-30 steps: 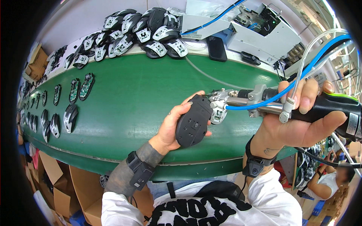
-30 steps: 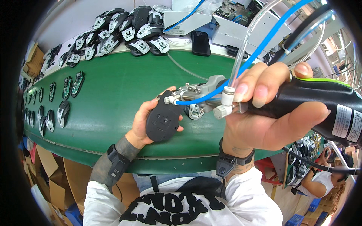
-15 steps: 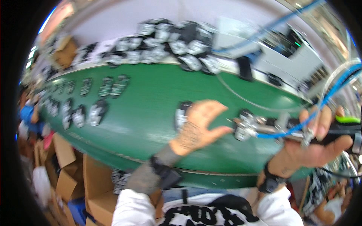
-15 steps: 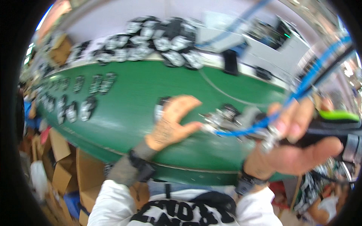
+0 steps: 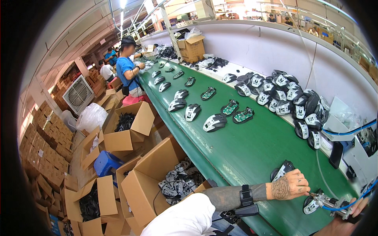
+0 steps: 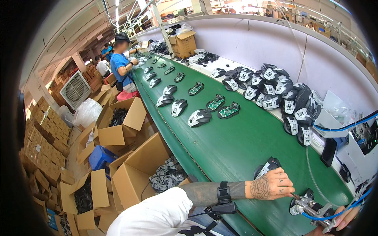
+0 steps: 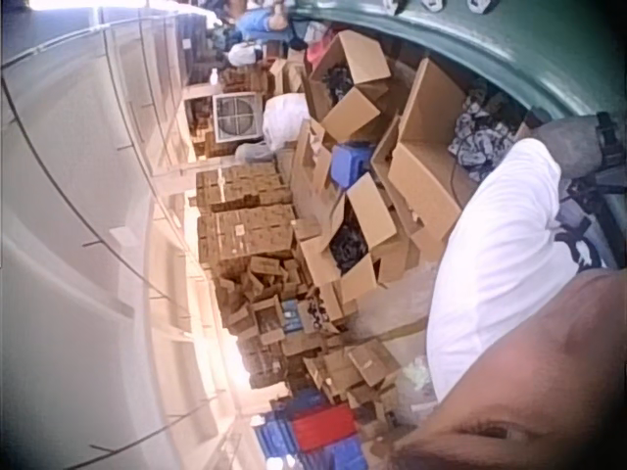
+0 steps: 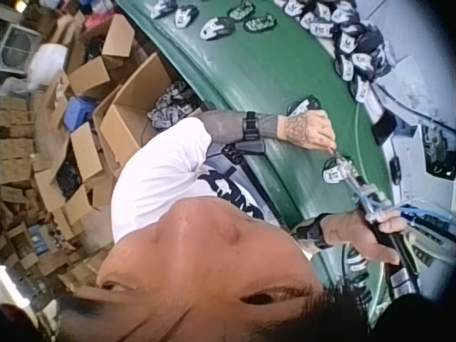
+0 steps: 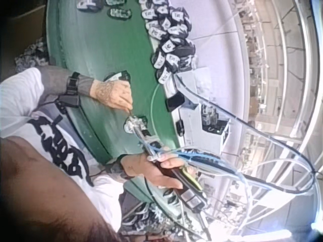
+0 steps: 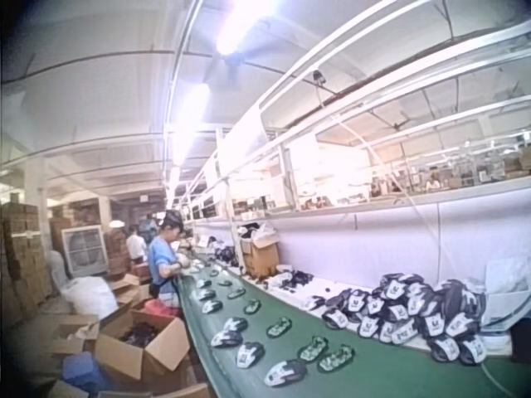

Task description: Screw the bottom covers onto computer mouse assemblies using an electric screwdriver.

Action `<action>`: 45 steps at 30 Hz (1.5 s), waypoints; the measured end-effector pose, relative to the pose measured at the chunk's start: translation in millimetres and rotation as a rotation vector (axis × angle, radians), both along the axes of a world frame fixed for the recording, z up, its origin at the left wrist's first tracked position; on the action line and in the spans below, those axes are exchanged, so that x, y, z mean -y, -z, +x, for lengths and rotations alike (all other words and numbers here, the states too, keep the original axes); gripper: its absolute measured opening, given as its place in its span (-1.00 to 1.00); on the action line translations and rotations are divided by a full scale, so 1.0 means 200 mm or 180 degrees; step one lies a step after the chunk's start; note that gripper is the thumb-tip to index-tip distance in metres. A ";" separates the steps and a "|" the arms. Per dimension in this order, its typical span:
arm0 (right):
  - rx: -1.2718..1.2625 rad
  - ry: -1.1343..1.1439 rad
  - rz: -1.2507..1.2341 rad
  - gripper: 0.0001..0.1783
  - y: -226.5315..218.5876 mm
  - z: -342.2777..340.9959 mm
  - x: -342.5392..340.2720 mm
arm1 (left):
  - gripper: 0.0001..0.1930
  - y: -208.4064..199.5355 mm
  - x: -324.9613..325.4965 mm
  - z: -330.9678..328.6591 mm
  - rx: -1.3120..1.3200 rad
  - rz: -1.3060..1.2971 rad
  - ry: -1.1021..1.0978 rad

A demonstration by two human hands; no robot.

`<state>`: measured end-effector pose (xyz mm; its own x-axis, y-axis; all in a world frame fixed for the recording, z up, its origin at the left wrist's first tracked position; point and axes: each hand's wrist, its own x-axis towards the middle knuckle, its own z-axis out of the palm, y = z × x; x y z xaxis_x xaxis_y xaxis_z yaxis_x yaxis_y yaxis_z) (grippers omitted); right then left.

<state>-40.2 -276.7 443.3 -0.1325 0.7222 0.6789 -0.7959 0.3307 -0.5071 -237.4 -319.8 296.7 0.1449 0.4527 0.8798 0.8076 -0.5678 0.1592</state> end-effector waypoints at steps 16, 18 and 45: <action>0.0279 0.0517 0.0121 -0.44 -0.02 -0.08 -0.08 | -0.45 -0.09 -0.02 0.00 0.0131 -0.0888 -0.0496; 0.0278 0.0787 0.0194 -0.45 -0.03 -0.07 -0.13 | -0.37 -0.05 -0.05 -0.01 -0.0261 -0.1596 -0.1191; -0.0069 0.0366 0.0275 -0.40 0.00 0.01 -0.15 | -0.43 -0.02 -0.08 0.09 0.5726 -0.3683 0.3330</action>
